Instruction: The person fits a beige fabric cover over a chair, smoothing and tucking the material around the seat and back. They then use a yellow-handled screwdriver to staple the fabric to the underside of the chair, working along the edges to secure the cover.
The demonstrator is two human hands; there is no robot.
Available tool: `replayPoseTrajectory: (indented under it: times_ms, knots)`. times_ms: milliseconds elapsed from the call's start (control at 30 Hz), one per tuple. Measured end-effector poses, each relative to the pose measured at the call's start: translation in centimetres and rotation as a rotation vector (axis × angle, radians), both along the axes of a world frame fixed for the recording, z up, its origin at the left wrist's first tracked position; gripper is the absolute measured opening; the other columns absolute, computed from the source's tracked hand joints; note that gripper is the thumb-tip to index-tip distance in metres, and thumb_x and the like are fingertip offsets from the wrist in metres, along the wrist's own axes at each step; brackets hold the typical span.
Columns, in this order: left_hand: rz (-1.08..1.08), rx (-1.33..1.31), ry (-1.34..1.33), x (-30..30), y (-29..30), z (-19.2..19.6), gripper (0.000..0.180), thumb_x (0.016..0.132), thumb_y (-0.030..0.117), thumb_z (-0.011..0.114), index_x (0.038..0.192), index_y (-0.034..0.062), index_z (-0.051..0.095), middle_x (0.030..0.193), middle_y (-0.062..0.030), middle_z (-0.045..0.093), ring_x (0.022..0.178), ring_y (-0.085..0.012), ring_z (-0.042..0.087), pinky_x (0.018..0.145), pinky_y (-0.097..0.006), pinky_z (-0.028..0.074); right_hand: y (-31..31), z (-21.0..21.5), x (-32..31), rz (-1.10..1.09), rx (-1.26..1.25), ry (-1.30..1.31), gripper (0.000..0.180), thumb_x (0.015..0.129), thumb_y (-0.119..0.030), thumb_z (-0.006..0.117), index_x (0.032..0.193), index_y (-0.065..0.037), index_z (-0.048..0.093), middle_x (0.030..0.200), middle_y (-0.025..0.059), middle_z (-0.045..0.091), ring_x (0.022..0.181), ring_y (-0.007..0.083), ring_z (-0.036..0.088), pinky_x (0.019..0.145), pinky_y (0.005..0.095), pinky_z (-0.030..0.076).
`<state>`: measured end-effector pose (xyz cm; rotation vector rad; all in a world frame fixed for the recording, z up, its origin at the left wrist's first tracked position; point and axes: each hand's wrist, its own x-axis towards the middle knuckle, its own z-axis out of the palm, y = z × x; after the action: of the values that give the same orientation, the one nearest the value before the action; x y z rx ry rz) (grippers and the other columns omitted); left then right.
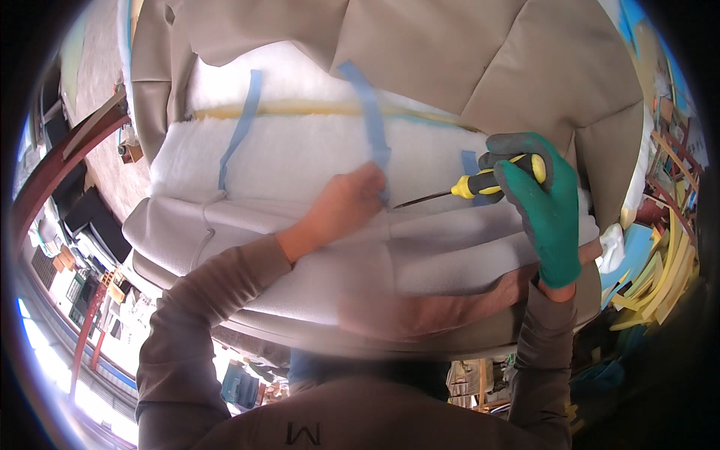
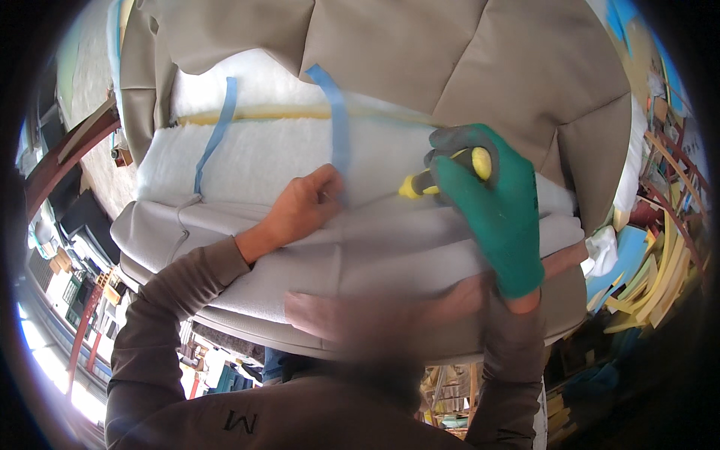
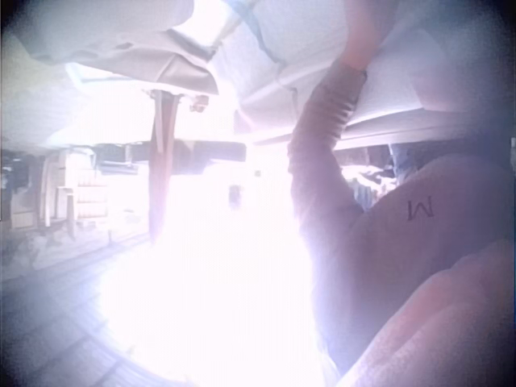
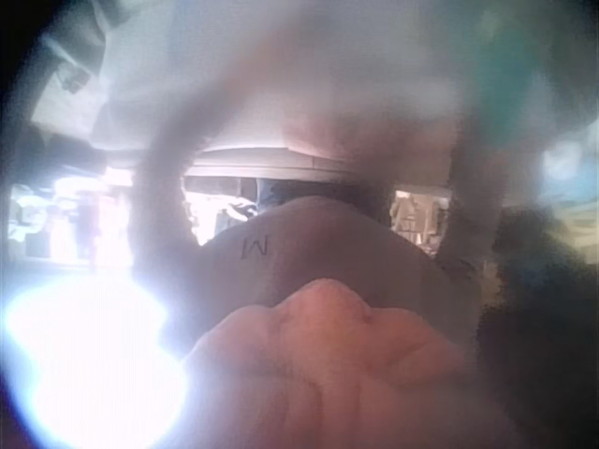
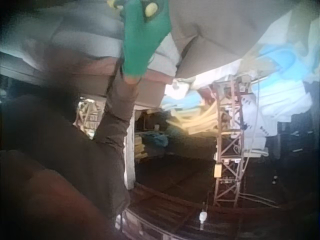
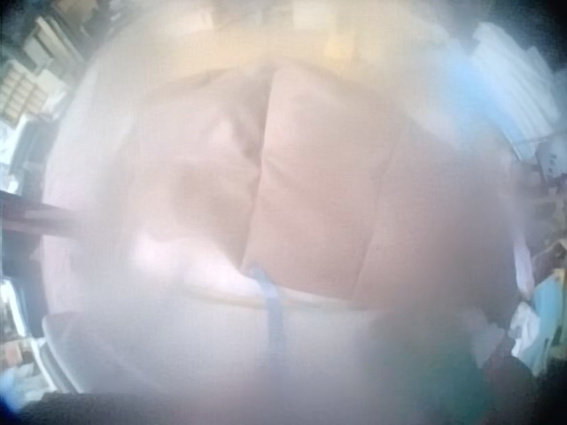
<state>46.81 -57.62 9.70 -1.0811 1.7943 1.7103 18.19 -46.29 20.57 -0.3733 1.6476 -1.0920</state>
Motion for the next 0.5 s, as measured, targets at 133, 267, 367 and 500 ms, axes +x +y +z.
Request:
replayPoseTrajectory:
  times_ms: [133,267,367,500]
  knots:
    - [0.066,-0.029,0.076,0.1,0.1,-0.4,0.021,0.095,0.004,0.074,0.109,0.0062,0.059,0.092,-0.0031,0.064,0.078,-0.0147,0.058,0.074,-0.034,0.052,-0.8,-1.6,0.8,-0.012,-0.029,0.022,0.027,0.104,-0.008,0.07,0.128,0.002,0.071,0.109,0.0111,0.077,0.098,0.0139,0.074,0.084,0.0251,0.058]
    - [0.102,0.003,0.036,0.5,0.4,-0.7,0.02,0.095,0.002,0.074,0.107,0.0074,0.059,0.09,0.0003,0.059,0.077,-0.0096,0.054,0.071,-0.03,0.049,-0.7,-2.8,1.0,-0.002,0.052,0.03,0.025,0.104,-0.009,0.071,0.126,0.002,0.072,0.106,0.009,0.076,0.094,0.0118,0.072,0.08,0.0245,0.057]
    - [0.139,0.028,0.03,0.7,0.6,-0.8,0.019,0.096,0.001,0.073,0.106,0.0084,0.059,0.088,0.0026,0.056,0.076,-0.0064,0.051,0.069,-0.028,0.046,-0.7,-3.1,0.8,-0.003,0.106,0.001,0.024,0.104,-0.01,0.071,0.124,0.002,0.073,0.104,0.008,0.075,0.091,0.0114,0.071,0.076,0.025,0.057]
    - [0.141,0.027,0.03,0.7,0.4,-0.8,0.018,0.096,-0.001,0.071,0.103,0.0087,0.058,0.084,0.0024,0.053,0.075,-0.0064,0.049,0.067,-0.028,0.045,-1.6,-3.4,1.4,-0.006,0.059,0.002,0.022,0.105,-0.011,0.071,0.123,0.002,0.073,0.101,0.0083,0.075,0.085,0.0121,0.071,0.071,0.0257,0.056]
